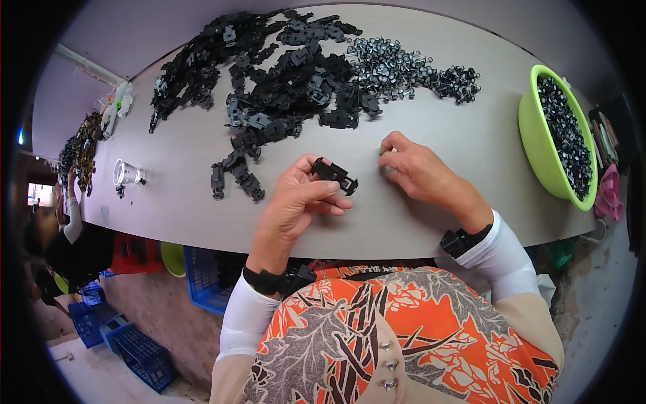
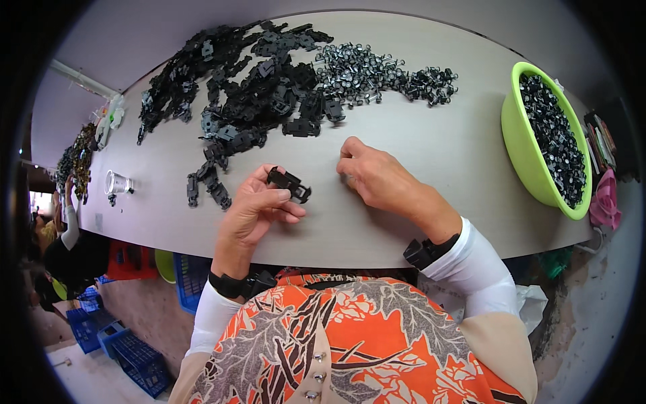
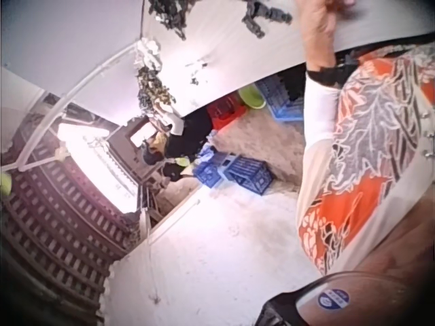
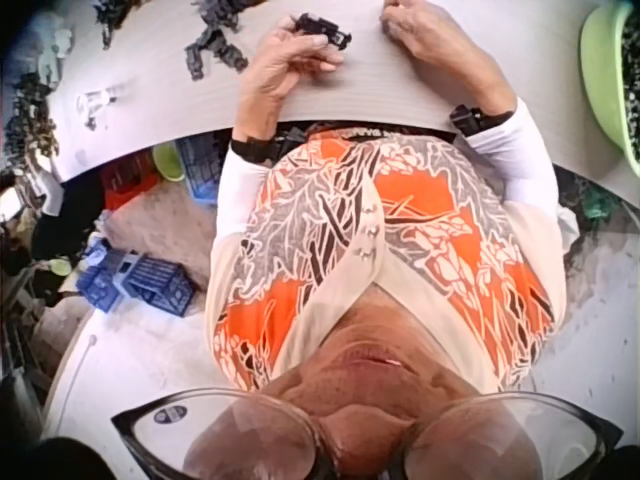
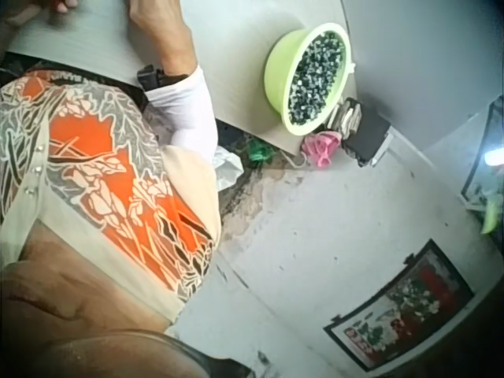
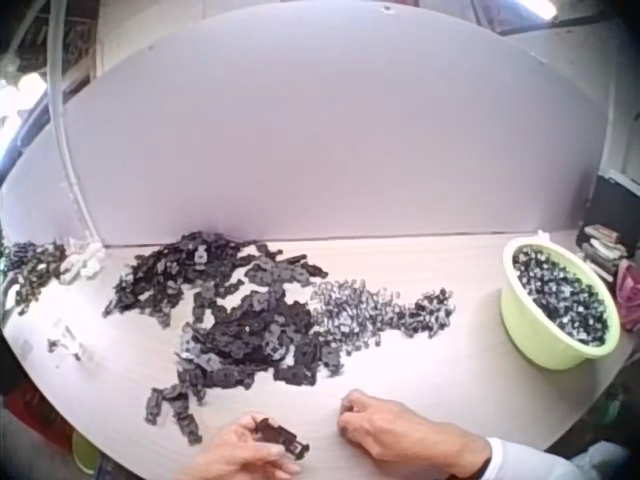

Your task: The person assembles small black plastic components by hand at a table. They repeatedly pick up a plastic housing and a metal pin, insert the pin into the housing, and place the assembled unit on the table. The person works continuously through the clip, handling the parts one at a time.

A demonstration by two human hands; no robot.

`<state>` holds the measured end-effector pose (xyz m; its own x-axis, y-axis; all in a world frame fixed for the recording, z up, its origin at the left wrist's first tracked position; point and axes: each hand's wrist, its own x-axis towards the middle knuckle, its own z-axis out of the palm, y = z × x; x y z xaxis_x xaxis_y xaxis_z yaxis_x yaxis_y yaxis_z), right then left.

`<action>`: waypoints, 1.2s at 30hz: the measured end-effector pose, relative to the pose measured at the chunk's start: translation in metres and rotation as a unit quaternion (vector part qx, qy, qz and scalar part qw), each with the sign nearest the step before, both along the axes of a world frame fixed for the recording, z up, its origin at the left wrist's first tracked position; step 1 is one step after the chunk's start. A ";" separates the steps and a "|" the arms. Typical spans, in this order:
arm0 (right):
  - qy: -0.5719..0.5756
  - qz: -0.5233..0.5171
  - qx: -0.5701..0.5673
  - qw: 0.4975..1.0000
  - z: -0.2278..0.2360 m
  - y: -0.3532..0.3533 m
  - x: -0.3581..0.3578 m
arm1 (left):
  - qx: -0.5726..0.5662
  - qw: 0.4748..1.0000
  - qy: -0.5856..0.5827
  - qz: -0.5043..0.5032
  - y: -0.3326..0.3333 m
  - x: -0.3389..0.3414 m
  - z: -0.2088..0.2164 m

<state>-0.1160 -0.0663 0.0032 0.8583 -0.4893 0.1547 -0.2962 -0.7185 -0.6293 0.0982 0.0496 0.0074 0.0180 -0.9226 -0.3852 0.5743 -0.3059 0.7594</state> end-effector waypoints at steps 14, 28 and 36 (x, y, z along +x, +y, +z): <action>-0.170 -0.058 0.041 0.983 0.012 0.033 -0.011 | 0.010 0.995 0.062 -0.074 -0.026 -0.033 -0.007; -0.203 -0.084 -0.085 0.972 0.010 0.038 -0.021 | 0.037 0.992 0.030 -0.116 -0.038 -0.056 -0.011; -0.183 -0.093 -0.090 0.974 0.010 0.041 -0.031 | 0.049 0.976 0.165 -0.132 -0.037 -0.061 -0.021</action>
<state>-0.1469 -0.0253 0.0136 0.6276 -0.5685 0.5319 -0.2115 -0.7820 -0.5862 0.0369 0.0130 -0.0141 -0.3548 -0.8373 -0.4161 0.6737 -0.5375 0.5071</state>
